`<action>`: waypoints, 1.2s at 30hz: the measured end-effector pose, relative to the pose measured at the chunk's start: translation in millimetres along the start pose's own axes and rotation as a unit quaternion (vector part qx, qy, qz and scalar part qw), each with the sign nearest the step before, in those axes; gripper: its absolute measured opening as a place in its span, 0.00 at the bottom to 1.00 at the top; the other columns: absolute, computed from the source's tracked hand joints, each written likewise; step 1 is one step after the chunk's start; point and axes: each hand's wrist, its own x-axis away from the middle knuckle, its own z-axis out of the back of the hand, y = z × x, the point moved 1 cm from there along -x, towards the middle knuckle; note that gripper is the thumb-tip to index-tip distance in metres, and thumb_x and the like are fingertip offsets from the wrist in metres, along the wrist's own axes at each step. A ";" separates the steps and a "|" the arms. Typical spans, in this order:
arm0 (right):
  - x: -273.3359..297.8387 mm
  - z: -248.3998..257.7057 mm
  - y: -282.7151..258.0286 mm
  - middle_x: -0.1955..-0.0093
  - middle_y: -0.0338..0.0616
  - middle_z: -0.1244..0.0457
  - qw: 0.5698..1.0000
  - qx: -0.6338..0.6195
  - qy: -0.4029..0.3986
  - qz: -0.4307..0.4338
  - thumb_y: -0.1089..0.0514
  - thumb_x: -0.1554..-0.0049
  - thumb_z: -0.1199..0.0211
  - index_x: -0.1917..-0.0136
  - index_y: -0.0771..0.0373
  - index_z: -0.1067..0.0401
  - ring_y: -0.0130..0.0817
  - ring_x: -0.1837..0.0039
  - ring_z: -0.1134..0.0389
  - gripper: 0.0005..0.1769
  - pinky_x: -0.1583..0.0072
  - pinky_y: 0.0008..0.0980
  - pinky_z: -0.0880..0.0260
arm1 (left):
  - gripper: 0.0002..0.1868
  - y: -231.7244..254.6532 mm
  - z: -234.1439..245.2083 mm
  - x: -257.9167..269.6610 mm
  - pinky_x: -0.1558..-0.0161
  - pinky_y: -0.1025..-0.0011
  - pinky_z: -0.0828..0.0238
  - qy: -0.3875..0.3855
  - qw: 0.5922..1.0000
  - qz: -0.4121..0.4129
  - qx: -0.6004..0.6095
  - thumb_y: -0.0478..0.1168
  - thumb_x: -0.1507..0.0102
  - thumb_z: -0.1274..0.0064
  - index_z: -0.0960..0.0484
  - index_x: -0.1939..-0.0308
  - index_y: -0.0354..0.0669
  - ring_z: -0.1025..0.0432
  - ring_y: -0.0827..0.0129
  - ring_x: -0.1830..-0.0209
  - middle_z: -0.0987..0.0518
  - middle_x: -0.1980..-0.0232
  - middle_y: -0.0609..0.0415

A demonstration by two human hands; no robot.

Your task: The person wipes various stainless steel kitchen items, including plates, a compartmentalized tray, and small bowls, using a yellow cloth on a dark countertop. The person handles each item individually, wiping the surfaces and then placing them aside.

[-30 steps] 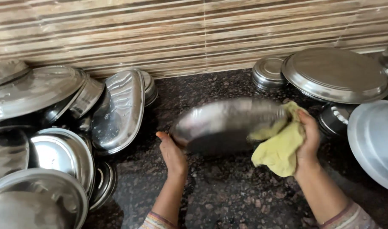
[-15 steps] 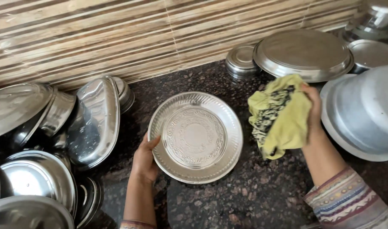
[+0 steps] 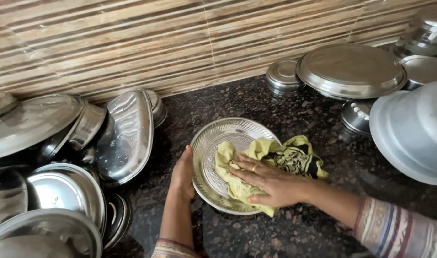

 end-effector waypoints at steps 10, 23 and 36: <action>-56.0 8.8 -30.1 0.14 0.37 0.67 0.989 0.104 -0.023 0.104 0.42 0.36 0.46 0.17 0.46 0.56 0.43 0.14 0.76 0.39 0.20 0.61 0.71 | 0.30 -1.5 -19.2 16.3 0.46 0.55 0.23 0.029 0.994 -0.014 -0.100 0.56 0.29 0.69 0.28 0.34 0.40 0.23 0.54 0.48 0.19 0.44 0.42; -43.6 35.1 30.4 0.13 0.41 0.68 0.951 0.103 0.056 -0.285 0.34 0.40 0.52 0.20 0.50 0.47 0.35 0.17 0.61 0.40 0.55 0.37 0.31 | 0.26 -23.8 -16.9 -10.6 0.59 0.65 0.24 0.055 0.964 -0.097 -0.242 0.51 0.30 0.57 0.20 0.42 0.31 0.21 0.64 0.62 0.14 0.57 0.45; 3.8 67.8 -40.3 0.48 0.42 0.32 0.901 -0.177 -0.027 -0.396 0.50 0.46 0.35 0.25 0.53 0.41 0.38 0.55 0.24 0.38 0.57 0.35 0.19 | 0.30 -33.8 -21.3 -15.1 0.50 0.64 0.25 0.055 0.966 -0.058 -0.247 0.53 0.30 0.58 0.25 0.36 0.29 0.21 0.59 0.50 0.17 0.46 0.41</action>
